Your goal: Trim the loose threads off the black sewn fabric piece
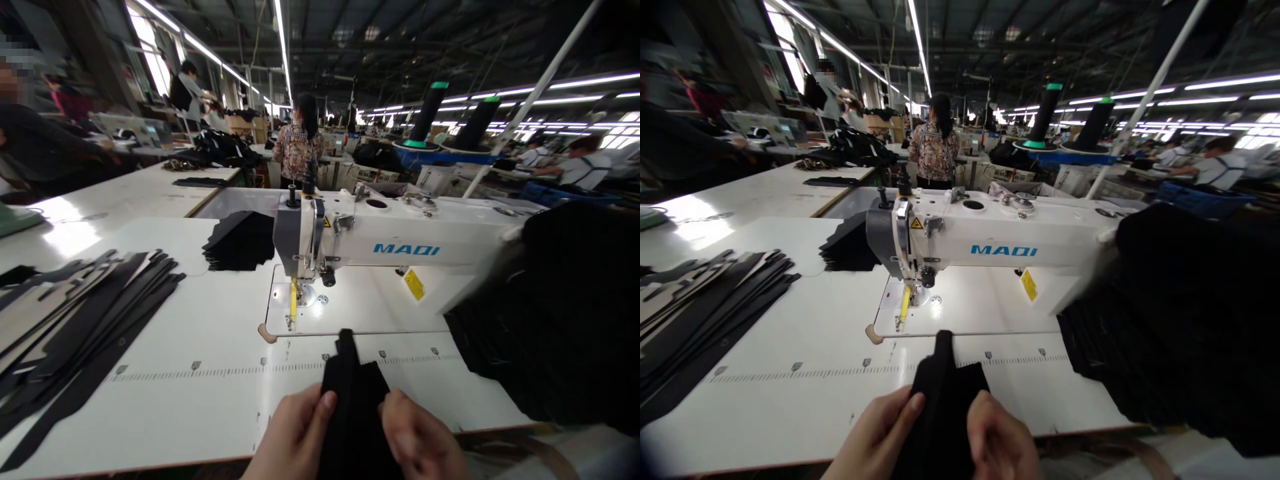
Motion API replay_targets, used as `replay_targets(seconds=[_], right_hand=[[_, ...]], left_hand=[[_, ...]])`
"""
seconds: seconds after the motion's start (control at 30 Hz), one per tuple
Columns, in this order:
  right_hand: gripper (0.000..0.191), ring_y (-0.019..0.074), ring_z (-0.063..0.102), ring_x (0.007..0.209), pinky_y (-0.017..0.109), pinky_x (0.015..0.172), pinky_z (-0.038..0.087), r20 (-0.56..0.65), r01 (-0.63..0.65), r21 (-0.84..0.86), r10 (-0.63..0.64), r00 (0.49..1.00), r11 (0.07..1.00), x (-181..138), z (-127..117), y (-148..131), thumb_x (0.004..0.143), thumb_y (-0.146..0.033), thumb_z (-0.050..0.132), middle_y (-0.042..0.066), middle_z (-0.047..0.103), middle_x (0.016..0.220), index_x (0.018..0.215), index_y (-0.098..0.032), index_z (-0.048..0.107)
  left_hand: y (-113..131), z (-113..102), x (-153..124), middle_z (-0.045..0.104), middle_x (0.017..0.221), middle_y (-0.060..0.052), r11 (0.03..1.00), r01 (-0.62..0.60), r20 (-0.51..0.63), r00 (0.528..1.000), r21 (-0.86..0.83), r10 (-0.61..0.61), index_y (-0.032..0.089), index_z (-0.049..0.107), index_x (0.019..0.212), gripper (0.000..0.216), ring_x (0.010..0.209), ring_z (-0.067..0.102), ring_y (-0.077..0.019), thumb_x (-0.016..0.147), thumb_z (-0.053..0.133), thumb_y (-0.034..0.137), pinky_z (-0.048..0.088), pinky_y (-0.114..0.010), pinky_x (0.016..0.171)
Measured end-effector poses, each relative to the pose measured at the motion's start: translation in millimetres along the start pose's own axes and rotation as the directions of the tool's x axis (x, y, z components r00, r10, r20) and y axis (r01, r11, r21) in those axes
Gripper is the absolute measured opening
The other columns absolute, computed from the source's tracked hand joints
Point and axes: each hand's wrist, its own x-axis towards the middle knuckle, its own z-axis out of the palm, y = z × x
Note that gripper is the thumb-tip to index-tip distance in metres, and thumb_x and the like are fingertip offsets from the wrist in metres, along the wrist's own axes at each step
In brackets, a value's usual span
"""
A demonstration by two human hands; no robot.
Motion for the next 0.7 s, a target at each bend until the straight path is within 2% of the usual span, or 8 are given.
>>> replay_targets(seconds=[0.07, 0.17, 0.23, 0.37, 0.47, 0.57, 0.63, 0.7], right_hand=[[0.045, 0.0149, 0.051, 0.053, 0.025, 0.048, 0.044, 0.012, 0.057, 0.003, -0.057, 0.998, 0.998, 3.2, -7.1, 2.8, 0.091, -0.063, 0.059, -0.003, 0.047, 0.06, 0.069, -0.025, 0.052], [0.043, 0.0192, 0.056, 0.064, 0.029, 0.056, 0.048, -0.122, 0.094, -0.215, -0.122, 0.985, 0.972, 8.3, -5.3, -1.2, 0.081, -0.067, 0.069, 0.0, 0.051, 0.065, 0.077, -0.025, 0.059], [0.043, 0.021, 0.058, 0.07, 0.031, 0.061, 0.05, -0.169, 0.124, -0.361, -0.196, 0.966, 0.924, 10.4, 0.3, -6.2, 0.081, -0.069, 0.069, 0.002, 0.056, 0.071, 0.082, -0.026, 0.063], [0.036, 0.0232, 0.064, 0.078, 0.033, 0.066, 0.054, -0.176, 0.134, -0.492, -0.249, 0.952, 0.86, 9.9, 4.2, -11.2, 0.087, -0.062, 0.065, 0.005, 0.064, 0.08, 0.092, -0.026, 0.067], [0.026, 0.0216, 0.068, 0.082, 0.031, 0.068, 0.055, -0.148, 0.148, -0.559, -0.274, 0.95, 0.816, 8.0, -3.5, -10.8, 0.094, -0.05, 0.062, 0.004, 0.069, 0.088, 0.102, -0.027, 0.067], [0.02, 0.0138, 0.07, 0.087, 0.025, 0.074, 0.054, -0.046, 0.209, -0.634, -0.306, 0.951, 0.745, 7.7, -12.4, -11.3, 0.102, -0.04, 0.052, 0.0, 0.071, 0.096, 0.114, -0.026, 0.061], [0.024, 0.0103, 0.07, 0.087, 0.024, 0.078, 0.051, 0.02, 0.253, -0.679, -0.327, 0.945, 0.69, 7.2, -12.7, -13.4, 0.104, -0.043, 0.05, -0.002, 0.071, 0.098, 0.118, -0.025, 0.058], [0.034, 0.0124, 0.07, 0.087, 0.029, 0.082, 0.046, 0.008, 0.244, -0.693, -0.331, 0.944, 0.679, 5.2, -6.0, -16.5, 0.102, -0.053, 0.052, -0.001, 0.071, 0.098, 0.118, -0.024, 0.057]], left_hand=[[-1.1, -1.4, 2.5, 0.041, 0.068, 0.002, 1.0, -0.01, -0.036, 0.999, 0.012, 0.01, 0.021, 0.046, 0.07, 0.063, 0.067, 0.036, -0.0168, 0.088, 0.044, 0.081, 0.034, -0.027, 0.065], [-2.4, -2.9, 4.3, 0.036, 0.066, 0.004, 0.998, 0.007, 0.006, 1.0, 0.063, -0.007, 0.022, 0.04, 0.067, 0.062, 0.064, 0.033, -0.0159, 0.09, 0.042, 0.079, 0.031, -0.028, 0.061], [-2.1, -2.9, 4.2, 0.035, 0.066, 0.004, 0.995, 0.021, 0.009, 1.0, 0.095, -0.022, 0.023, 0.038, 0.067, 0.058, 0.064, 0.033, -0.0158, 0.091, 0.043, 0.075, 0.031, -0.028, 0.061], [0.6, -1.5, 3.3, 0.044, 0.069, 0.002, 0.997, 0.027, 0.012, 1.0, 0.075, -0.028, 0.021, 0.046, 0.071, 0.052, 0.068, 0.038, -0.017, 0.093, 0.045, 0.068, 0.034, -0.028, 0.065], [2.2, -0.9, 2.7, 0.052, 0.073, 0.0, 0.999, 0.03, 0.03, 0.999, 0.024, -0.031, 0.018, 0.055, 0.076, 0.052, 0.07, 0.041, -0.0176, 0.093, 0.047, 0.066, 0.036, -0.027, 0.066], [1.8, -0.6, 2.4, 0.058, 0.077, -0.002, 1.0, 0.03, 0.029, 0.999, -0.006, -0.029, 0.016, 0.061, 0.082, 0.051, 0.073, 0.045, -0.0187, 0.093, 0.05, 0.065, 0.038, -0.027, 0.068], [0.6, -0.4, 2.9, 0.058, 0.076, -0.001, 1.0, 0.02, 0.01, 1.0, -0.007, -0.02, 0.017, 0.06, 0.078, 0.049, 0.074, 0.047, -0.0189, 0.093, 0.052, 0.063, 0.039, -0.027, 0.069], [-0.7, -0.2, 4.1, 0.057, 0.072, 0.0, 1.0, 0.011, -0.001, 1.0, -0.014, -0.011, 0.018, 0.057, 0.073, 0.048, 0.072, 0.047, -0.0184, 0.092, 0.054, 0.062, 0.04, -0.026, 0.069]])
